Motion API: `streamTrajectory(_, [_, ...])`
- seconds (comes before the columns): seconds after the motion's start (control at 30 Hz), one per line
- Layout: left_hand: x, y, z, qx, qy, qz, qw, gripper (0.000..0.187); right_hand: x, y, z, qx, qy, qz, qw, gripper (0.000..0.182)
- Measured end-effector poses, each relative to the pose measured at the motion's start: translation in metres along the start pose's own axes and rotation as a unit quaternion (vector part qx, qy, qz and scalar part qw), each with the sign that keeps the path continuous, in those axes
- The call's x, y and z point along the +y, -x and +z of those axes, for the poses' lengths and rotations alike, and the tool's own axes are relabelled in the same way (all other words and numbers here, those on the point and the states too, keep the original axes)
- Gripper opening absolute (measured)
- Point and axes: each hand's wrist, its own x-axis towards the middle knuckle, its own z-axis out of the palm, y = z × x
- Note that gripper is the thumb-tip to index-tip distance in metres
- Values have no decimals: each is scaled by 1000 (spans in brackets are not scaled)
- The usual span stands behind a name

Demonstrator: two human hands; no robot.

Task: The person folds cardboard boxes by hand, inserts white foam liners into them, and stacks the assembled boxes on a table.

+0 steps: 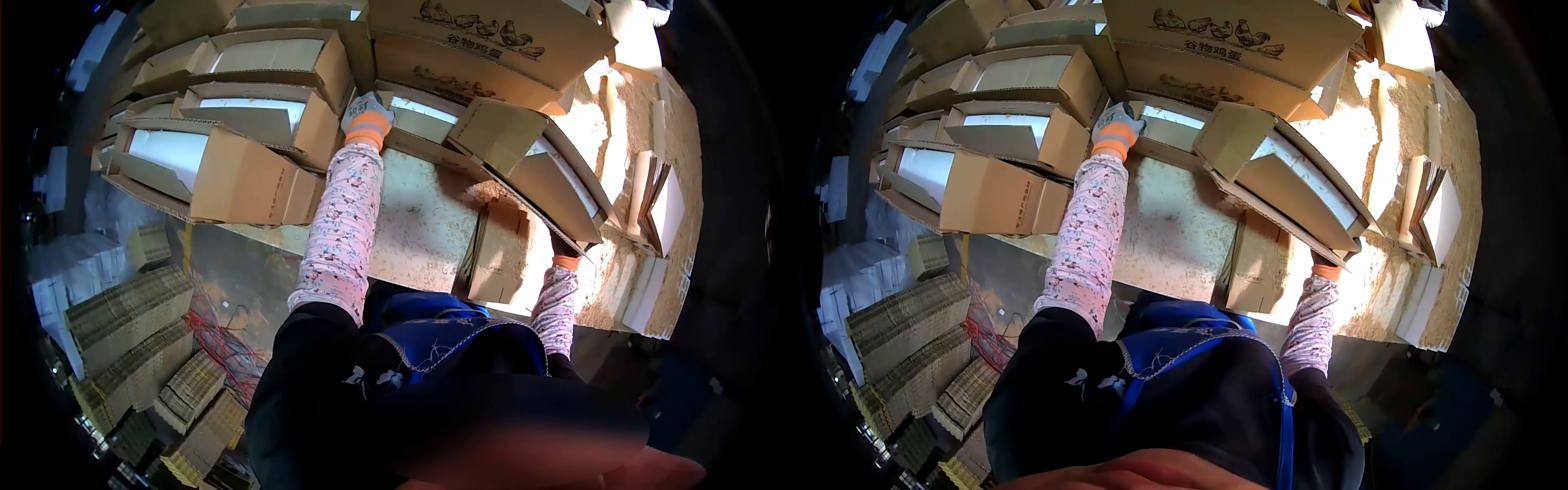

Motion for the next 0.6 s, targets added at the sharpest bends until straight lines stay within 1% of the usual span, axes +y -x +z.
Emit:
streamTrajectory(0.03, [4, 0, -3, -26, -80, 19, 996, 52, -1, -1, 7, -9, 14, -14, 1000, 70])
streamTrajectory(0.07, [4, 2, -3, -17, -92, 36, 995, 44, -4, -5, 13, -16, 36, -31, 999, 71])
streamTrajectory(0.1, [3, 7, -7, -20, -94, 36, 995, 44, -8, -11, 16, -20, 50, -46, 997, 72])
streamTrajectory(0.13, [3, 12, -12, -46, -95, 48, 993, 46, -14, -19, 23, -33, -165, 30, 985, 62])
streamTrajectory(0.17, [2, 14, -17, -70, -95, 61, 991, 49, -25, -31, 28, -42, -371, 104, 922, 53])
streamTrajectory(0.2, [-11, 10, -8, -38, -91, 121, 988, 49, -36, -46, 24, -42, -370, 105, 922, 53])
streamTrajectory(0.23, [-32, 6, 11, -6, -86, 180, 980, 50, -44, -62, 18, -79, -547, 158, 818, 60])
streamTrajectory(0.27, [-55, -5, 44, 67, -126, 228, 963, 52, -57, -82, 8, -113, -699, 203, 676, 67])
streamTrajectory(0.3, [-48, 3, 35, 68, -125, 228, 963, 52, -78, -101, 1, 20, -389, -8, 921, 68])
streamTrajectory(0.33, [-32, 19, 19, 53, 20, 144, 988, 54, -85, -112, -1, -39, -519, 54, 852, 66])
streamTrajectory(0.37, [-23, 27, 9, 38, 164, 57, 984, 59, -90, -122, -2, -95, -634, 114, 759, 64])
streamTrajectory(0.4, [-35, 15, 29, 56, 25, 108, 992, 71, -91, -131, -6, -94, -634, 114, 759, 64])
streamTrajectory(0.43, [-52, 1, 46, 56, 26, 109, 992, 71, -93, -139, -10, -134, -723, 215, 643, 62])
streamTrajectory(0.47, [-53, 4, 39, -11, 171, 113, 979, 67, -94, -147, -13, -171, -787, 310, 506, 61])
streamTrajectory(0.5, [-52, 10, 29, -78, 313, 113, 940, 65, -95, -152, -13, -202, -824, 395, 353, 61])
streamTrajectory(0.53, [-49, 15, 18, -109, 351, 111, 923, 81, -90, -150, -6, -203, -822, 397, 355, 61])
streamTrajectory(0.57, [-45, 22, 13, -112, 353, 109, 922, 81, -80, -145, 4, -210, -799, 305, 473, 59])
streamTrajectory(0.6, [-42, 29, 10, -105, 384, 121, 909, 84, -76, -143, 10, -214, -759, 207, 580, 57])
